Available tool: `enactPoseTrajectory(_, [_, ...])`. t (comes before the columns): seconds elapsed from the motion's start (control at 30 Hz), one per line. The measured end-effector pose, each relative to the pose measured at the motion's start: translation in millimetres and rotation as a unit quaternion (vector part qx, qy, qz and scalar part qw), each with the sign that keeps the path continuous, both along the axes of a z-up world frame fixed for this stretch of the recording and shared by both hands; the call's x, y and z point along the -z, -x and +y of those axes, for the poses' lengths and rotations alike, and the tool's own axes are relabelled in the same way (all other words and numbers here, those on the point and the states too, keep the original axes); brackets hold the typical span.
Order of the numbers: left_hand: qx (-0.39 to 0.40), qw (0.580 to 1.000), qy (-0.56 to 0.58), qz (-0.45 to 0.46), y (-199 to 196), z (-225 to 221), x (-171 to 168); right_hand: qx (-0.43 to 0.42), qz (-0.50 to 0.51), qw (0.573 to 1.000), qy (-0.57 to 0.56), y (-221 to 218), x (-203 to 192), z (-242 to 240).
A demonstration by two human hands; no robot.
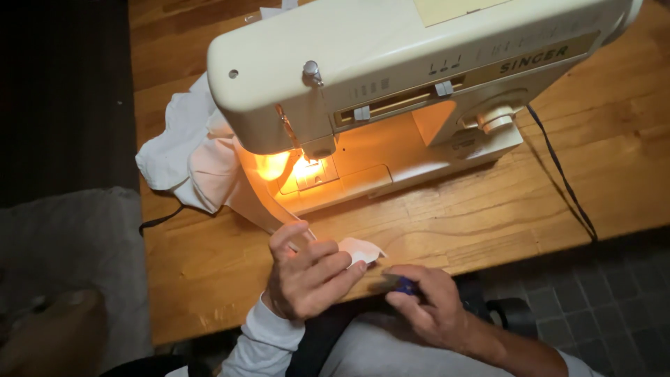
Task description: Using a seam ripper to remove stitches from white fabric and preparing it for sewing on a machine
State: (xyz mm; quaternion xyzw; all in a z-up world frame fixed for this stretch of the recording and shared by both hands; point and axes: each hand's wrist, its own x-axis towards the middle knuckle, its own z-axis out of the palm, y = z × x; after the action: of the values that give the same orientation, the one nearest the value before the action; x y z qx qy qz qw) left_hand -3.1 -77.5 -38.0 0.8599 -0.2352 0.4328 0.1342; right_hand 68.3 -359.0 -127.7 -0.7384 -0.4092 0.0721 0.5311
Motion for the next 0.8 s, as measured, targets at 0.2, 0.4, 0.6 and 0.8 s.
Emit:
enactPoseTrajectory(0.2, [-0.019, 1.0, -0.017, -0.012, 0, -2, -7, 0.002, -0.066, 0.998, 0.019, -6, -19, 5])
enactPoseTrajectory(0.4, [-0.029, 1.0, 0.004, 0.008, 6, -5, 3, -0.014, -0.093, 0.995, 0.017, -14, -21, 15])
enactPoseTrajectory(0.6, [-0.028, 1.0, -0.002, 0.001, 2, -2, 0, -0.022, -0.089, 0.996, -0.004, -14, -26, 19])
enactPoseTrajectory(0.8, [-0.036, 0.999, 0.003, -0.002, 3, -4, 6, -0.022, -0.077, 0.997, -0.012, -15, -27, 19])
